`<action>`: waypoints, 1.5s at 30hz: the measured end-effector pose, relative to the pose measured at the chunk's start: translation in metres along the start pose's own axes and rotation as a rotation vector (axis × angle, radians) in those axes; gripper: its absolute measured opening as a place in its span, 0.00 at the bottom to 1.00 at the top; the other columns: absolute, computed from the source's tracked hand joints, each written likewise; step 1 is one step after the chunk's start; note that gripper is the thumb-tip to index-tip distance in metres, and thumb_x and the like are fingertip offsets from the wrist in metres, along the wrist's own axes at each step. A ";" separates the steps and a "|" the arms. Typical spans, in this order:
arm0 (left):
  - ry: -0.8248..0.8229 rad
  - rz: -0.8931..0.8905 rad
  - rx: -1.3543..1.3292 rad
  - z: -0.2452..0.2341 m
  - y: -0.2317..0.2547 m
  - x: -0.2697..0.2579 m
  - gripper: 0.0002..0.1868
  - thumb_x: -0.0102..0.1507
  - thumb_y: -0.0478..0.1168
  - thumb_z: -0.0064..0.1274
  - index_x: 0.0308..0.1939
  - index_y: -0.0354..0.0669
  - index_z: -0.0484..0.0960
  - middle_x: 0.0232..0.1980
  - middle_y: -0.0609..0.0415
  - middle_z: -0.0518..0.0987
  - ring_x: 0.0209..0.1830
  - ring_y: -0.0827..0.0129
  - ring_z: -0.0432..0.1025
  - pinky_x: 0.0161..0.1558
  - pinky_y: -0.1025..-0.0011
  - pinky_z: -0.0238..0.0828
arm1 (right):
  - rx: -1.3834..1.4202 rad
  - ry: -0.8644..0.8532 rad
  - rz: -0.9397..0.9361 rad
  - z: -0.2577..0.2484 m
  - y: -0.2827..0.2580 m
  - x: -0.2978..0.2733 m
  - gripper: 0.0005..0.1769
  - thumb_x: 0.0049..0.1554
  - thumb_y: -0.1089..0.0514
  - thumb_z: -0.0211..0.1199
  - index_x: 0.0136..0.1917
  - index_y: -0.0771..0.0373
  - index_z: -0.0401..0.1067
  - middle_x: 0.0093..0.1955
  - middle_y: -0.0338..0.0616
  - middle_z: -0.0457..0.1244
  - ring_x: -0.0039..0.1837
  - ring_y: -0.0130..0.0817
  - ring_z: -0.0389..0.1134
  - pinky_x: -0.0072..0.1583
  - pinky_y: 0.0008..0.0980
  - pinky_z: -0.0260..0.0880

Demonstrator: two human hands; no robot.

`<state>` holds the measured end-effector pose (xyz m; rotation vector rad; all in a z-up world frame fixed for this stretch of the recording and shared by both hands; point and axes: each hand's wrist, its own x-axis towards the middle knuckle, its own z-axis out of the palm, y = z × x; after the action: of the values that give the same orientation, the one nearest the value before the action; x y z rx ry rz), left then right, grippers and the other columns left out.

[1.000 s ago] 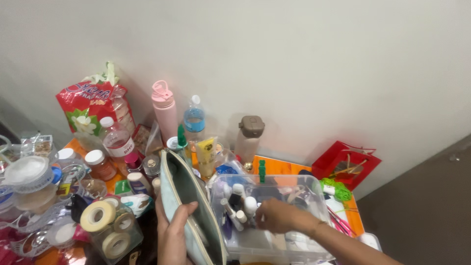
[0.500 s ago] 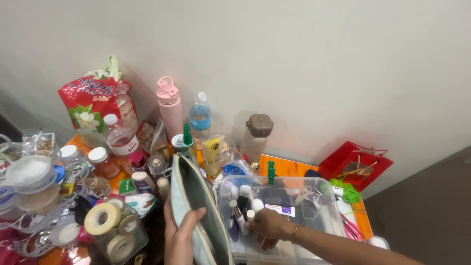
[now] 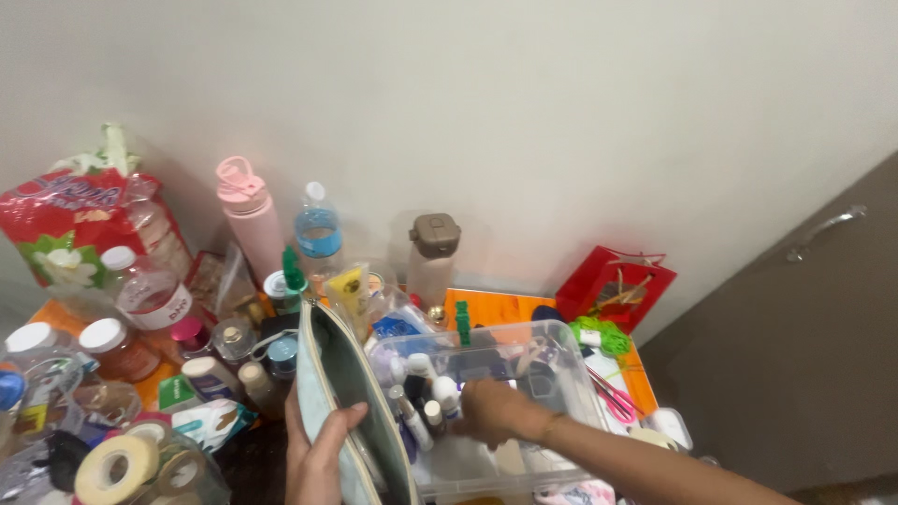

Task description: The person transfers cosmetic items from a light-colored pouch into a clear plastic storage container. They place the container on a shelf inside a cabinet and then return to the table to pick up more items, including a pink tube, to add to the container.

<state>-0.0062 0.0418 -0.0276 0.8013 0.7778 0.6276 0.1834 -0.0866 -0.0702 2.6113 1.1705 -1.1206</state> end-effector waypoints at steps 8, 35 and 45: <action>-0.206 0.050 0.010 0.055 0.008 -0.029 0.43 0.56 0.35 0.49 0.76 0.49 0.57 0.63 0.44 0.75 0.60 0.56 0.73 0.57 0.61 0.72 | 0.645 0.368 -0.251 -0.071 0.000 -0.132 0.22 0.59 0.46 0.59 0.62 0.56 0.75 0.45 0.44 0.74 0.45 0.29 0.74 0.45 0.31 0.76; -0.448 0.081 0.171 0.096 -0.019 -0.080 0.51 0.57 0.49 0.52 0.84 0.61 0.48 0.70 0.45 0.67 0.63 0.52 0.65 0.56 0.53 0.67 | 0.597 1.119 -0.414 -0.020 -0.011 -0.193 0.19 0.57 0.51 0.67 0.57 0.63 0.75 0.47 0.46 0.71 0.43 0.34 0.72 0.46 0.33 0.74; -0.430 -0.016 0.049 0.083 -0.021 -0.095 0.40 0.58 0.55 0.50 0.72 0.52 0.58 0.65 0.38 0.73 0.65 0.50 0.70 0.64 0.56 0.64 | 0.597 0.715 -0.620 -0.116 -0.009 -0.139 0.25 0.66 0.45 0.52 0.64 0.66 0.75 0.50 0.48 0.71 0.53 0.30 0.70 0.57 0.36 0.73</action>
<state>0.0110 -0.0724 0.0276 0.9344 0.4071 0.4019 0.1849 -0.1277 0.1066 3.3730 2.1881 -0.6309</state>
